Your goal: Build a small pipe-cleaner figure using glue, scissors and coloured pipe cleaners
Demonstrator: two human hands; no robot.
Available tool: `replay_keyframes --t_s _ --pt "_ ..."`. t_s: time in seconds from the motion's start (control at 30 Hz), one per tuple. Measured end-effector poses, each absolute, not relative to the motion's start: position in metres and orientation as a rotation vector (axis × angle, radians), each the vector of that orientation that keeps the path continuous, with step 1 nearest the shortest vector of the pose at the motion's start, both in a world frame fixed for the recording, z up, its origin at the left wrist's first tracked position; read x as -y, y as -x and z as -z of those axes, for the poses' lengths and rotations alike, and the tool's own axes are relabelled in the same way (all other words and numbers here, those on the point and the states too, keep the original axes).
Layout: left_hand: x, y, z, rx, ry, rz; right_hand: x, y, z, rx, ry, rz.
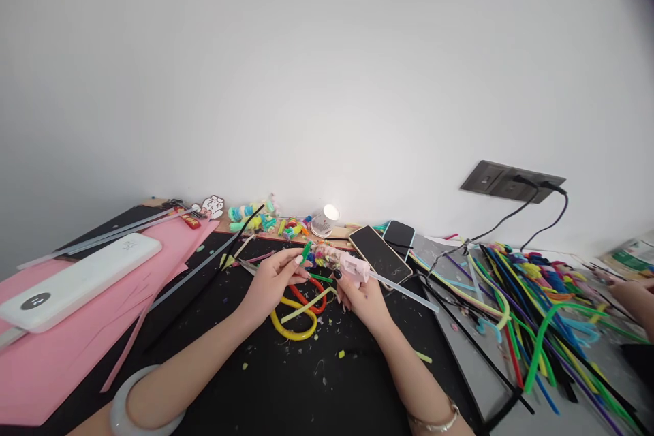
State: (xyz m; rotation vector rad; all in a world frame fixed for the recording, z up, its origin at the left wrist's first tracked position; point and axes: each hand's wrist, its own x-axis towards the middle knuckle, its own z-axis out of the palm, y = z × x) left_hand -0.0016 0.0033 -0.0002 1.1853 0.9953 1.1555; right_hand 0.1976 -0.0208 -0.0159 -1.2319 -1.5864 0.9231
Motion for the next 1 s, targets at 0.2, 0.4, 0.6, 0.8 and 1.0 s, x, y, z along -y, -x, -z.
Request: replay_keyframes --t_s 0.2,0.4,0.6,0.8,1.0 --pt "-0.0016 0.0020 -0.0016 -0.989 -1.185 -1.151 0.0205 -0.1982 0.0175 1.599 1.250 -0.911" --pt "-0.0022 0.0019 -0.0004 -0.983 -1.163 -1.154 0.0226 -0.1966 0.0125 1.599 1.258 -0.916" --pt "-0.0018 0.0025 0.0002 -0.932 -1.146 -1.138 0.0231 -0.1957 0.0100 1.593 1.269 -0.918" --pt "-0.0015 0.0033 0.0004 -0.910 -1.129 -1.141 0.0236 -0.1959 0.0101 1.577 1.257 -0.944" --pt "-0.0010 0.0016 -0.0023 -0.916 -1.151 -1.138 0.0227 -0.1962 0.0114 1.581 1.247 -0.940"
